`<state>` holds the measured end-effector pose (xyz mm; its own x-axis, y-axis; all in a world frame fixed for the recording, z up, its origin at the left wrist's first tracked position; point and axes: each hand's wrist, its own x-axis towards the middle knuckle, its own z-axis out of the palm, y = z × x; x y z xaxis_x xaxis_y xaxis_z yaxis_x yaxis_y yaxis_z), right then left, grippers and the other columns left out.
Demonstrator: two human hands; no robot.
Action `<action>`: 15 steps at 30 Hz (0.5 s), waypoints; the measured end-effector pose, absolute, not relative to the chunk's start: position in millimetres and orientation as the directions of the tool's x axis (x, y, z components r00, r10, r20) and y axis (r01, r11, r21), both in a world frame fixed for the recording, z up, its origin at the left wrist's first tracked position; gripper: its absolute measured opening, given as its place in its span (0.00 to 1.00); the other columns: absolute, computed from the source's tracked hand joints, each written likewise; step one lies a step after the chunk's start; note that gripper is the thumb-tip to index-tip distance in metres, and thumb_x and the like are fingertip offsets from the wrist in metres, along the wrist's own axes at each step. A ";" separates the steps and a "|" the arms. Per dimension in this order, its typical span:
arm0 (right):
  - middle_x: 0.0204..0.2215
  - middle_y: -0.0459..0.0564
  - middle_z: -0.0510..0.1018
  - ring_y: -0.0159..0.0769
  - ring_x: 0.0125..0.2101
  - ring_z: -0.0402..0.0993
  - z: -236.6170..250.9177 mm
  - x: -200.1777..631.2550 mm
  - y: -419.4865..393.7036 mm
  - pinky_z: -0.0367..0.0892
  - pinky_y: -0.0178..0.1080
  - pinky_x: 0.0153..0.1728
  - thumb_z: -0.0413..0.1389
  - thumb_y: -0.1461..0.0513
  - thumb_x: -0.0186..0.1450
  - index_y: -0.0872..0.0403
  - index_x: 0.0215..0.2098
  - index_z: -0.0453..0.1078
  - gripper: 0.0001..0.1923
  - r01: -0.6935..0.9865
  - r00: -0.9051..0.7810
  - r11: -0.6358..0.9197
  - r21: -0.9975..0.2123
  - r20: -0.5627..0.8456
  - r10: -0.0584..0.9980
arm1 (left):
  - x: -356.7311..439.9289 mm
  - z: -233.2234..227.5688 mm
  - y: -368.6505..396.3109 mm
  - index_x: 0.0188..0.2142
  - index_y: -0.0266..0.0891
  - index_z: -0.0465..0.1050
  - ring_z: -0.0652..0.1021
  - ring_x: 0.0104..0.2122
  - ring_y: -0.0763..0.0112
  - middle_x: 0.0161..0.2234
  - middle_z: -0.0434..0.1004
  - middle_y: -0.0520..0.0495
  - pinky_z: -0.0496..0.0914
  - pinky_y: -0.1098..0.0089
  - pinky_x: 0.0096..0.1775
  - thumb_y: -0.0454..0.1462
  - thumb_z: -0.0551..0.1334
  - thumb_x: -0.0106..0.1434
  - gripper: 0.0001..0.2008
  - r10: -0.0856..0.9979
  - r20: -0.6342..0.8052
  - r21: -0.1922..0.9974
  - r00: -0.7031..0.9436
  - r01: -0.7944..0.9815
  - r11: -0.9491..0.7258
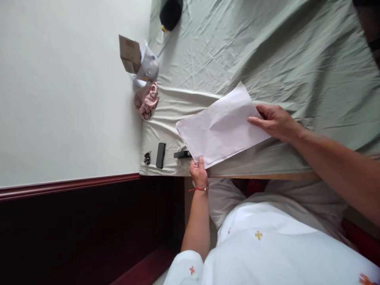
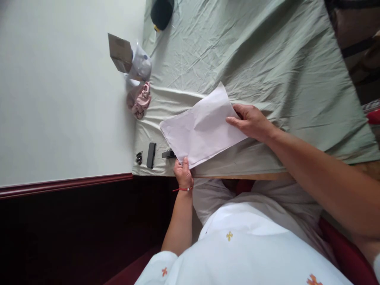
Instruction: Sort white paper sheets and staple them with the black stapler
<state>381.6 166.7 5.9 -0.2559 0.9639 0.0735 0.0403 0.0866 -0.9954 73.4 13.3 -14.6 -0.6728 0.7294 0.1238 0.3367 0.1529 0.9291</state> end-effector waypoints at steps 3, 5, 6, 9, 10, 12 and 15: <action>0.21 0.44 0.62 0.34 0.25 0.59 4.0 384.2 169.2 0.55 0.38 0.28 0.61 0.57 0.64 0.50 0.25 0.60 0.15 0.157 -0.304 0.125 -0.980 0.072 0.950 | 76.1 -19.0 15.3 0.44 0.40 0.79 0.84 0.47 0.61 0.42 0.85 0.43 0.75 0.65 0.52 0.54 0.68 0.66 0.20 0.705 0.170 0.901 -0.689 0.399 0.173; 0.20 0.44 0.59 0.35 0.26 0.58 4.3 384.9 169.7 0.55 0.39 0.29 0.60 0.58 0.63 0.49 0.25 0.56 0.17 0.232 -0.272 0.161 -0.959 0.095 0.958 | 79.2 -17.7 14.7 0.43 0.40 0.78 0.84 0.45 0.62 0.41 0.85 0.44 0.75 0.65 0.51 0.54 0.68 0.66 0.19 0.705 0.163 0.917 -0.690 0.369 0.149; 0.20 0.44 0.59 0.36 0.26 0.58 5.0 385.1 169.6 0.55 0.40 0.29 0.60 0.58 0.63 0.49 0.25 0.55 0.17 0.260 -0.256 0.171 -0.950 0.102 0.961 | 80.8 -16.2 13.7 0.43 0.41 0.78 0.84 0.44 0.62 0.41 0.85 0.44 0.75 0.65 0.50 0.53 0.69 0.65 0.19 0.715 0.144 0.935 -0.684 0.331 0.127; 0.20 0.44 0.60 0.36 0.26 0.58 8.6 385.3 168.2 0.55 0.41 0.30 0.58 0.59 0.63 0.48 0.26 0.54 0.15 0.308 -0.228 0.171 -0.936 0.102 0.968 | 84.1 -11.1 10.4 0.42 0.40 0.78 0.82 0.39 0.66 0.40 0.84 0.46 0.75 0.67 0.48 0.49 0.74 0.59 0.19 0.770 0.070 0.971 -0.635 0.220 0.093; 0.21 0.44 0.60 0.36 0.26 0.58 10.0 385.3 167.6 0.55 0.41 0.30 0.57 0.60 0.64 0.48 0.26 0.54 0.15 0.318 -0.217 0.170 -0.933 0.103 0.971 | 84.5 -9.8 10.0 0.42 0.40 0.78 0.82 0.38 0.67 0.39 0.84 0.47 0.75 0.68 0.47 0.49 0.76 0.57 0.20 0.779 0.053 0.974 -0.624 0.205 0.098; 0.22 0.44 0.62 0.36 0.26 0.58 12.7 384.8 166.5 0.55 0.41 0.31 0.56 0.60 0.65 0.48 0.27 0.54 0.14 0.334 -0.200 0.171 -0.927 0.108 0.974 | 84.5 -8.6 11.2 0.40 0.39 0.78 0.81 0.36 0.69 0.37 0.84 0.48 0.74 0.70 0.45 0.49 0.77 0.55 0.22 0.775 0.041 0.971 -0.630 0.209 0.118; 0.22 0.45 0.63 0.36 0.26 0.59 15.3 383.5 165.3 0.56 0.42 0.32 0.56 0.60 0.65 0.48 0.27 0.55 0.13 0.350 -0.178 0.160 -0.923 0.102 0.979 | 83.6 -9.2 15.5 0.40 0.39 0.78 0.81 0.37 0.69 0.37 0.84 0.47 0.74 0.69 0.45 0.55 0.76 0.57 0.24 0.745 0.056 0.962 -0.665 0.235 0.136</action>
